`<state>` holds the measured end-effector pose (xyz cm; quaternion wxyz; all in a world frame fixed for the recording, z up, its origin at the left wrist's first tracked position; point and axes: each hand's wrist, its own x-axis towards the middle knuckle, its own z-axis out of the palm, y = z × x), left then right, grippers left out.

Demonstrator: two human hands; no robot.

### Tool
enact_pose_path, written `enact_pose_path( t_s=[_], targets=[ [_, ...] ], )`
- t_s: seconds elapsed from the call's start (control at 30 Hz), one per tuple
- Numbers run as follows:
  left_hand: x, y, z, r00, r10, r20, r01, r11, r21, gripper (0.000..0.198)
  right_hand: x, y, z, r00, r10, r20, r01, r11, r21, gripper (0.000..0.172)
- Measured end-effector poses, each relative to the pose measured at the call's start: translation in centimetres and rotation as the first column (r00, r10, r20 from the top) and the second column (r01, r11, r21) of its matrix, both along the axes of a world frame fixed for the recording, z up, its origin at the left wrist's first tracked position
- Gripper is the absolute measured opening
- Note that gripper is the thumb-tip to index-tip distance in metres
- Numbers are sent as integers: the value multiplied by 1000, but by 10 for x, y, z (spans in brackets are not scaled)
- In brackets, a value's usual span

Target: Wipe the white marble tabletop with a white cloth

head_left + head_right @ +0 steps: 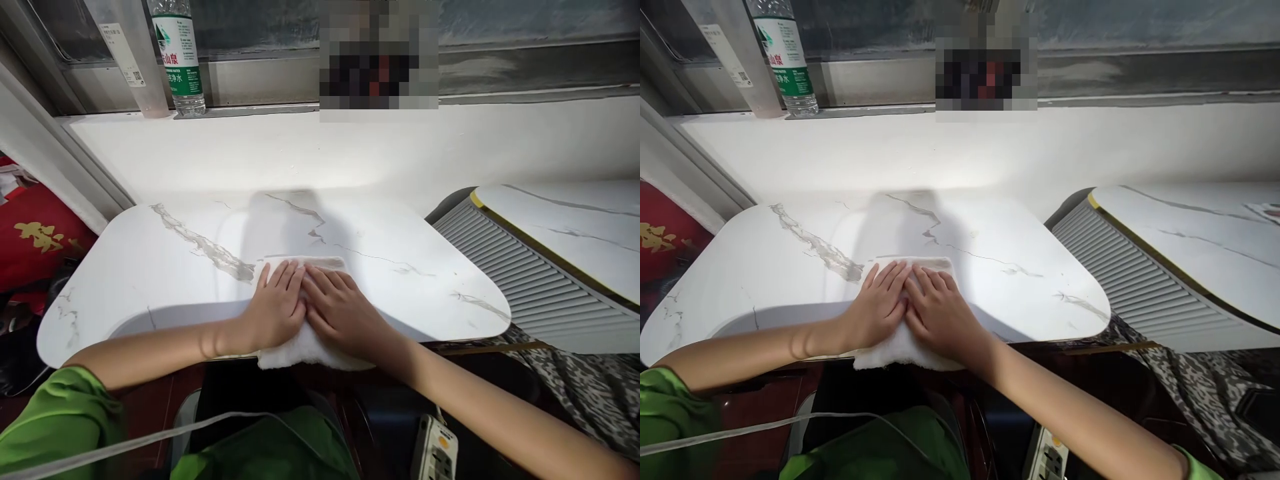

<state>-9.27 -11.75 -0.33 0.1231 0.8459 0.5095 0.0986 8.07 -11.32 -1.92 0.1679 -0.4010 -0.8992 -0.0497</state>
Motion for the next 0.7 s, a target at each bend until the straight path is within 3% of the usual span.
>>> enact_pose_path(
  t_s=[0.1,0.23,0.47,0.6,0.7],
  targets=[
    [1,25,1,998,70,-8,-70,997,-34,57,-2,33,2,997,27,-74,-31,998,-52,47],
    [-2,78,1,988,155,-8,-155,988,-1,55,-16,90,1,994,-19,-107,10,997,-78,46],
    [-24,174,0,983,181,30,-183,979,87,48,-49,187,2,992,-85,-97,72,989,-126,48],
    [-29,205,2,979,198,40,-201,976,84,46,-59,217,1,986,-127,-108,108,980,-169,52],
    [-30,212,1,980,197,31,-198,977,84,48,-60,222,-1,988,-117,-100,100,983,-155,52]
  ],
)
